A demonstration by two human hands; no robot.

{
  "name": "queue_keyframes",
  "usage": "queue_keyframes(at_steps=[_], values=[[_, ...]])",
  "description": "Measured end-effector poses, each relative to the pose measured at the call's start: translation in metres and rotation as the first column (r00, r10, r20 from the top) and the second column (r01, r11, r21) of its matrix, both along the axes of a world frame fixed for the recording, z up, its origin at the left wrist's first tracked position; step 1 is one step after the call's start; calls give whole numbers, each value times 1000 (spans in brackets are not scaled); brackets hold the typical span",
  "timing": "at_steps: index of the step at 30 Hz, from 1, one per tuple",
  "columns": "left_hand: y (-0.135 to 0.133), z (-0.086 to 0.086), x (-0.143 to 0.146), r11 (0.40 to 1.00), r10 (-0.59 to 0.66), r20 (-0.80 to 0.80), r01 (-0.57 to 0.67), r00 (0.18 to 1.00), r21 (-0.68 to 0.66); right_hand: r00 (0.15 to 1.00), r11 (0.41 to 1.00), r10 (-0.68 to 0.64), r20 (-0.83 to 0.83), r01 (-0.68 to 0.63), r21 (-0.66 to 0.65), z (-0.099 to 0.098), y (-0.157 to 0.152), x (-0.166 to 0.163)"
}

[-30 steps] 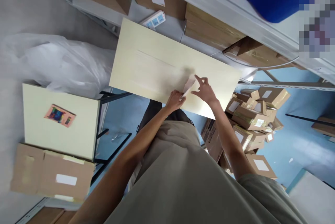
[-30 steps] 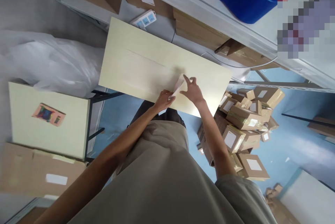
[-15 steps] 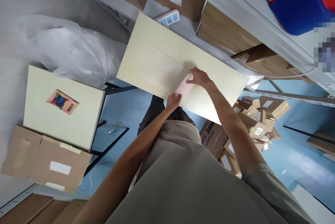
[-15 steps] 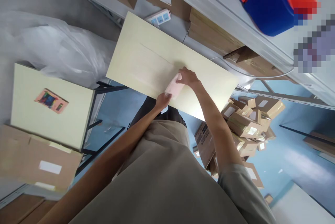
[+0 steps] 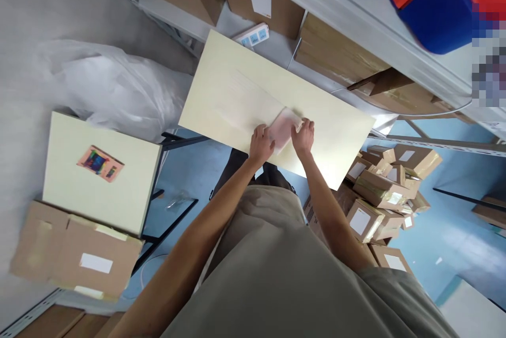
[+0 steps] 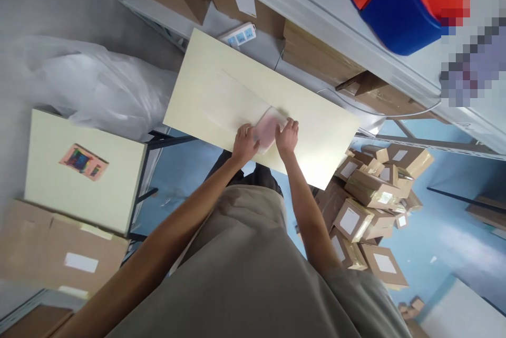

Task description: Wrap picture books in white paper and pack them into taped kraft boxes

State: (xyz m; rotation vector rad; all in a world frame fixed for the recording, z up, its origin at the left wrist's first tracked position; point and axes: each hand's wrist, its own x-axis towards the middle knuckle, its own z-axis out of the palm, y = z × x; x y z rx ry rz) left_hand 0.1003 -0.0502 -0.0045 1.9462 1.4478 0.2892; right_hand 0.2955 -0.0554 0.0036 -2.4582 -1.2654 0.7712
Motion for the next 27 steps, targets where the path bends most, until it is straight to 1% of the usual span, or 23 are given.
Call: queue_keyframes(at_steps=[1, 3, 6, 8, 10, 13, 15, 18, 22, 24, 27], values=[[3, -2, 1, 998, -61, -1, 61, 998, -3, 996, 997, -74, -46, 73, -11, -1, -13, -5], [6, -6, 4, 992, -126, -5, 126, 992, -27, 970, 983, -178, -163, 170, -66, -4, -36, -16], [1, -11, 6, 992, -120, -3, 120, 993, -45, 895, 956, -291, -337, 261, -133, -10, -54, -32], [-5, -14, 7, 994, -105, 0, 105, 994, -38, 844, 938, -344, -412, 321, -127, -14, -58, -36], [-9, -16, 7, 992, -121, 11, 122, 993, -33, 813, 926, -368, -451, 365, -98, -17, -58, -33], [-11, -18, 6, 981, -189, 26, 190, 982, -44, 774, 903, -403, -488, 423, -76, -17, -59, -20], [-9, -18, 4, 966, -249, 11, 249, 968, -63, 751, 886, -427, -504, 459, -67, -13, -60, -14], [-2, -17, 0, 942, -328, -27, 325, 944, -86, 764, 891, -402, -505, 454, -22, -2, -56, -17], [17, -16, -15, 917, -387, -2, 385, 922, -102, 826, 922, -319, -466, 384, 49, 15, -38, -42], [31, -16, -28, 931, -354, -4, 352, 935, -101, 850, 941, -274, -450, 334, 59, 21, -25, -58], [54, -14, -55, 964, -250, -56, 244, 967, -105, 885, 969, -190, -425, 238, 62, 26, -2, -84]])
